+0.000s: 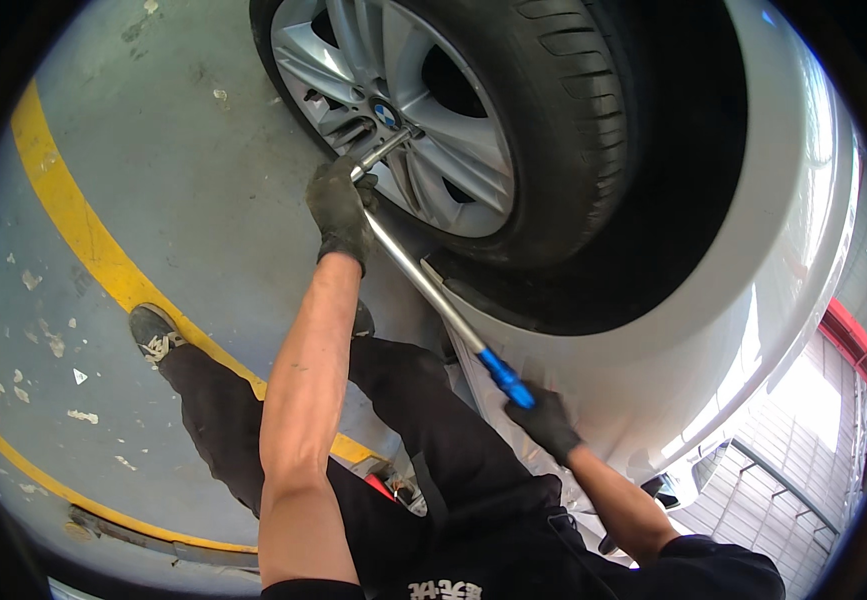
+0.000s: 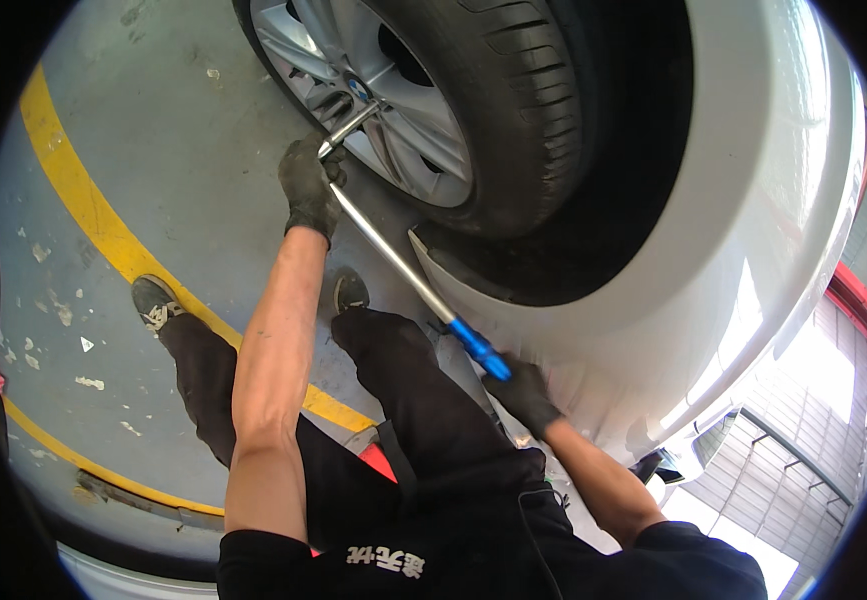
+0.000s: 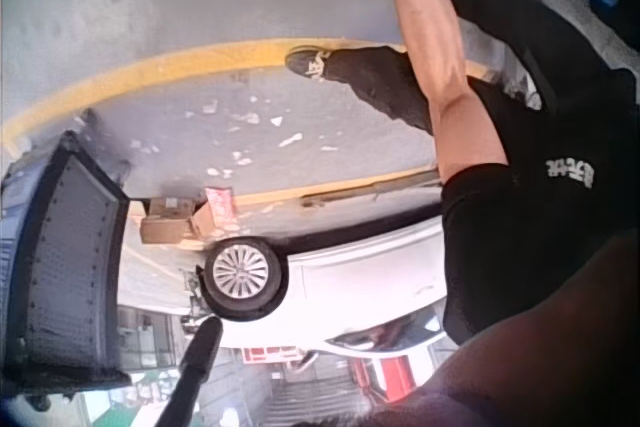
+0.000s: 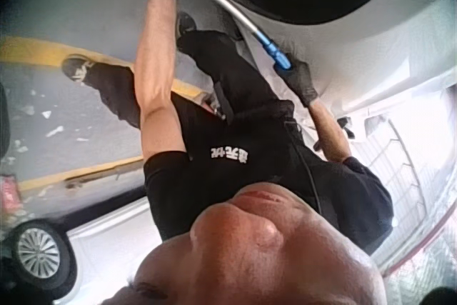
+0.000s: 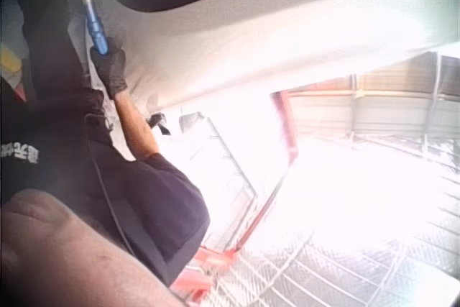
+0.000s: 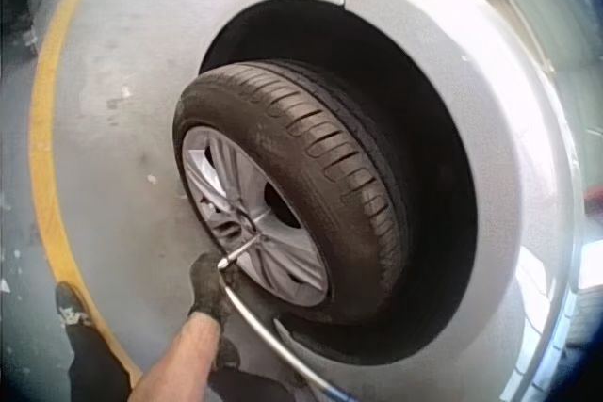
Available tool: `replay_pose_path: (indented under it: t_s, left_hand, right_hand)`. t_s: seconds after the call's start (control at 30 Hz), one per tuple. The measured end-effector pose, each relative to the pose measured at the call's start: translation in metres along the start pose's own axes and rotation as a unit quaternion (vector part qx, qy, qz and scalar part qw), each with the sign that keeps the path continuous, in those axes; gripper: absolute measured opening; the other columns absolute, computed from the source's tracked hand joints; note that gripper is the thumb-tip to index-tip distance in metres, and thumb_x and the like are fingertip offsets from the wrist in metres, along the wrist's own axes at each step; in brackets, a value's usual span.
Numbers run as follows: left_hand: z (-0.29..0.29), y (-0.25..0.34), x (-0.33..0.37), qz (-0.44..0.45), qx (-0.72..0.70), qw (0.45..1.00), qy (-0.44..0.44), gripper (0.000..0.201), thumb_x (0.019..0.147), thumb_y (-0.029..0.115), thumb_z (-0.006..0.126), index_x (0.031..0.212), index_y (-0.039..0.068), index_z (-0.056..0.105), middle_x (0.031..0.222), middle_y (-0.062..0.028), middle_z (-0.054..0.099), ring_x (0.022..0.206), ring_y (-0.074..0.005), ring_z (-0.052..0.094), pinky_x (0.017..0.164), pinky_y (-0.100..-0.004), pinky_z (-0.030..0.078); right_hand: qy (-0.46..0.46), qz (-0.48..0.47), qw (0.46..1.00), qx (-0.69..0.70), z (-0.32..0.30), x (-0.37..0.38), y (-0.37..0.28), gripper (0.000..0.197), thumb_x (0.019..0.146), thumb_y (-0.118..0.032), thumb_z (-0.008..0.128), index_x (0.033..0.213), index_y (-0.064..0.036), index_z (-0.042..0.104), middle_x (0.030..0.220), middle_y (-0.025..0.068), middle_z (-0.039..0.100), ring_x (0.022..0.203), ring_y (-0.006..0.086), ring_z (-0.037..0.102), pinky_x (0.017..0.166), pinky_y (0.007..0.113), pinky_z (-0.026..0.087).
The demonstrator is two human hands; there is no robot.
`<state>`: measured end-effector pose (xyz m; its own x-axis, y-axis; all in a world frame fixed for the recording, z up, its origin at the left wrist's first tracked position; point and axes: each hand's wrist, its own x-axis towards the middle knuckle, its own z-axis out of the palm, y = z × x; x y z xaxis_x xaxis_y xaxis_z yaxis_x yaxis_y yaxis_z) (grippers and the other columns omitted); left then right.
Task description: The person uses a torque wrench to tighten the lug nuts on the wheels of a white car. They move around the vehicle, applying torque to each lug nut in sequence.
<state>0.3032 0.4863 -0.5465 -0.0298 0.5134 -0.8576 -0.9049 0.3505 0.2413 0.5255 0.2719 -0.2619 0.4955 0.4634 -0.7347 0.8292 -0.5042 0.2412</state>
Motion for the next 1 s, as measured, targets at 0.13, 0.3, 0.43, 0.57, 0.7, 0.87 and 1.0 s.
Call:
replay_pose_path:
  t_s: [0.13, 0.3, 0.43, 0.57, 0.7, 0.87, 1.0]
  left_hand:
    - [0.011, 0.009, -0.015, -0.064, -0.021, 0.997, 0.028, 0.014, 0.094, 0.015, 0.053, 0.097, 0.003, 0.06, 0.074, -0.0085, 0.062, 0.059, -0.0142, 0.055, 0.054, -0.0305, 0.042]
    - [0.018, -0.009, -0.012, -0.004, 0.02, 1.0, 0.0, 0.015, 0.089, 0.015, 0.057, 0.093, 0.0, 0.057, 0.065, -0.013, 0.06, 0.044, -0.0171, 0.049, 0.041, -0.0318, 0.038]
    - [0.003, -0.016, -0.004, 0.071, 0.028, 0.997, 0.005, 0.013, 0.087, 0.014, 0.059, 0.09, 0.001, 0.058, 0.06, -0.0124, 0.059, 0.04, -0.0171, 0.048, 0.039, -0.0317, 0.036]
    - [0.003, -0.007, -0.004, 0.034, 0.046, 0.998, 0.024, 0.013, 0.091, 0.015, 0.057, 0.091, 0.002, 0.06, 0.068, -0.0163, 0.063, 0.045, -0.018, 0.051, 0.041, -0.0324, 0.039]
    - [-0.002, -0.011, 0.003, 0.071, 0.048, 0.996, 0.009, 0.012, 0.091, 0.015, 0.058, 0.09, 0.002, 0.06, 0.068, -0.0163, 0.063, 0.044, -0.0177, 0.05, 0.04, -0.0326, 0.037]
    - [0.01, -0.004, -0.002, 0.112, 0.08, 0.99, -0.011, 0.012, 0.091, 0.013, 0.058, 0.091, 0.002, 0.06, 0.067, -0.0152, 0.062, 0.044, -0.0173, 0.049, 0.041, -0.0314, 0.037]
    - [-0.003, -0.008, 0.0, 0.085, 0.059, 0.994, -0.017, 0.014, 0.092, 0.015, 0.058, 0.092, 0.001, 0.061, 0.066, -0.0137, 0.062, 0.044, -0.0167, 0.049, 0.041, -0.0309, 0.037]
  right_hand:
    - [0.061, -0.077, 0.99, -0.106, -0.105, -0.066, -0.054, 0.029, 0.079, -0.025, 0.071, 0.102, -0.0073, 0.069, 0.085, 0.0194, 0.071, 0.081, 0.036, 0.07, 0.076, 0.044, 0.055]
    - [0.042, -0.04, 0.996, -0.061, 0.004, 0.014, 0.023, 0.027, 0.078, -0.023, 0.065, 0.102, -0.0104, 0.069, 0.089, 0.0208, 0.07, 0.086, 0.0412, 0.068, 0.078, 0.05, 0.054]
    - [0.174, -0.063, 0.976, -0.112, 0.04, 0.028, 0.018, 0.018, 0.075, -0.02, 0.066, 0.09, -0.0117, 0.072, 0.084, 0.0193, 0.07, 0.081, 0.0404, 0.068, 0.073, 0.049, 0.054]
    - [0.193, -0.078, 0.972, -0.109, 0.049, 0.035, 0.018, 0.02, 0.072, -0.022, 0.069, 0.089, -0.0119, 0.072, 0.074, 0.0169, 0.069, 0.07, 0.0376, 0.068, 0.066, 0.047, 0.054]
    - [0.221, -0.082, 0.971, -0.043, 0.073, 0.051, 0.021, 0.017, 0.072, -0.021, 0.07, 0.086, -0.0118, 0.069, 0.071, 0.0162, 0.068, 0.068, 0.0368, 0.068, 0.065, 0.046, 0.053]
    - [0.231, -0.107, 0.967, 0.016, 0.113, 0.092, 0.036, 0.016, 0.073, -0.02, 0.07, 0.086, -0.0123, 0.068, 0.069, 0.0158, 0.067, 0.067, 0.0364, 0.068, 0.061, 0.046, 0.052]
    - [0.221, -0.112, 0.969, -0.023, 0.089, 0.072, 0.029, 0.017, 0.074, -0.022, 0.07, 0.088, -0.0126, 0.068, 0.072, 0.0172, 0.068, 0.069, 0.0369, 0.068, 0.063, 0.046, 0.053]
